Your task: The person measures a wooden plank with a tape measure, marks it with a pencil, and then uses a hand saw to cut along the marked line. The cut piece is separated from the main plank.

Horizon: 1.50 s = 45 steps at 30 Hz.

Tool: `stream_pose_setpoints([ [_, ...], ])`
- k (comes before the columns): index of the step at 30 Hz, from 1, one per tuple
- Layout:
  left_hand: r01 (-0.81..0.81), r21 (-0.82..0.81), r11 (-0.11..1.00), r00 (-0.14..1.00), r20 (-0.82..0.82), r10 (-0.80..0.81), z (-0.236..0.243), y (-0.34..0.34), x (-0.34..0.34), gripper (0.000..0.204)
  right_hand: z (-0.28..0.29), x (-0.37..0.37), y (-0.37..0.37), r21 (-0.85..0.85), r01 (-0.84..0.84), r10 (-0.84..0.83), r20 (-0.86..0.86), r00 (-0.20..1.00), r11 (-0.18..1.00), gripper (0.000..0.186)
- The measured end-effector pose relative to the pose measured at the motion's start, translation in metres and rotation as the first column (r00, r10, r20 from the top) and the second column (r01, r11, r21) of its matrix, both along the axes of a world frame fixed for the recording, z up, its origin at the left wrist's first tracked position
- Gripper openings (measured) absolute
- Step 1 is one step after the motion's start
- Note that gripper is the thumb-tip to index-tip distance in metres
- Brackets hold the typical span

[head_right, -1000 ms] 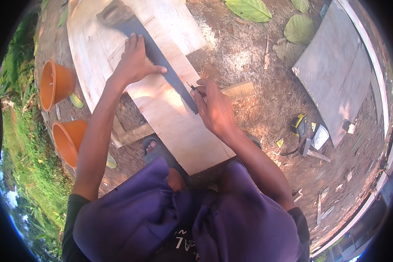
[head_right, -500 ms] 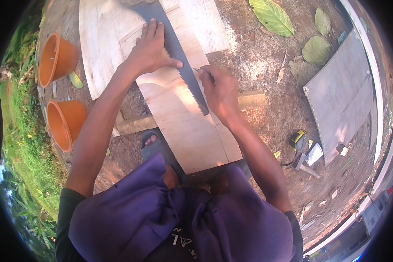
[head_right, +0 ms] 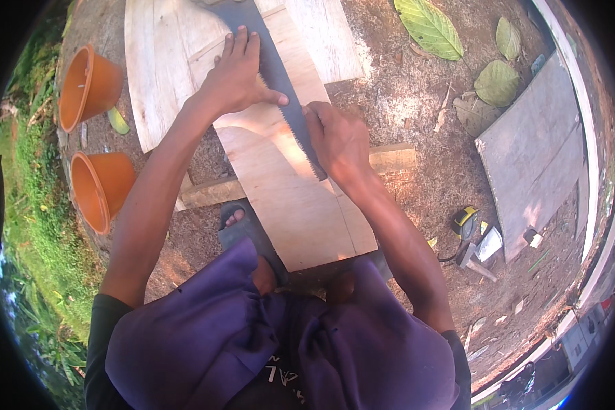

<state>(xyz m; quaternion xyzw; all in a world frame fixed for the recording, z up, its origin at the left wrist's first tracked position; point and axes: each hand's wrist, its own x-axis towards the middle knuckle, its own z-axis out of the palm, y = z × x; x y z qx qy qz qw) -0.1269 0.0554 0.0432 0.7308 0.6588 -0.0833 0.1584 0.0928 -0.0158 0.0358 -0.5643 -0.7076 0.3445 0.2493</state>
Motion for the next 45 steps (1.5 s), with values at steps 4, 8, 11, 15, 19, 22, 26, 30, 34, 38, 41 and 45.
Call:
stream_pose_setpoints([
  [4, 0.000, 0.008, 1.000, 1.000, 0.007, 0.000, -0.001, -0.001, -0.001, 0.145, -0.001, 0.000, -0.004, 0.025, -0.022, 0.023, -0.046, 0.999, 0.999, 0.019],
  [8, 0.002, 0.000, 1.000, 1.000, 0.004, -0.002, 0.001, 0.000, 0.000, 0.144, 0.001, -0.001, -0.004, 0.069, -0.008, 0.011, -0.043, 0.999, 0.998, 0.016],
  [11, 0.003, 0.007, 1.000, 1.000, 0.012, -0.003, 0.001, -0.001, 0.000, 0.144, -0.003, 0.002, 0.001, 0.131, -0.034, 0.040, -0.042, 0.998, 0.991, 0.013],
  [15, 0.005, 0.013, 1.000, 1.000, 0.006, -0.005, 0.001, -0.001, 0.000, 0.143, -0.004, 0.002, 0.005, 0.141, -0.058, 0.062, -0.028, 0.998, 0.988, 0.010],
  [19, -0.002, 0.012, 1.000, 1.000, 0.020, 0.002, 0.002, -0.001, 0.000, 0.143, -0.009, 0.000, 0.006, 0.237, -0.074, 0.075, 0.007, 0.997, 0.969, 0.007],
  [22, -0.006, 0.009, 1.000, 1.000, 0.018, 0.006, 0.006, -0.003, -0.001, 0.143, -0.007, -0.002, 0.010, 0.234, -0.087, 0.091, -0.008, 0.996, 0.968, 0.005],
  [26, -0.008, -0.001, 1.000, 1.000, 0.012, 0.008, 0.004, -0.002, 0.001, 0.143, -0.009, -0.003, 0.015, 0.229, -0.094, 0.104, -0.030, 0.994, 0.969, 0.003],
  [30, -0.012, 0.003, 1.000, 1.000, 0.010, 0.012, 0.003, -0.002, 0.001, 0.144, -0.012, -0.002, 0.024, 0.221, -0.125, 0.137, -0.038, 0.990, 0.967, 0.002],
  [34, -0.015, 0.002, 1.000, 1.000, -0.004, 0.015, 0.003, -0.003, 0.001, 0.145, -0.012, -0.003, 0.034, 0.198, -0.169, 0.181, -0.045, 0.982, 0.966, 0.004],
  [38, -0.008, 0.000, 1.000, 1.000, -0.019, 0.008, 0.003, -0.002, 0.002, 0.145, -0.008, -0.005, 0.041, 0.156, -0.175, 0.181, -0.030, 0.983, 0.972, 0.010],
  [41, -0.006, 0.005, 1.000, 1.000, -0.009, 0.006, 0.004, -0.003, 0.001, 0.145, 0.004, -0.008, 0.045, -0.019, -0.127, 0.126, -0.037, 0.991, 0.992, 0.016],
  [45, -0.006, 0.003, 1.000, 1.000, -0.010, 0.006, 0.002, -0.003, 0.002, 0.145, 0.012, -0.006, 0.049, -0.153, -0.115, 0.117, 0.006, 0.993, 0.982, 0.022],
])
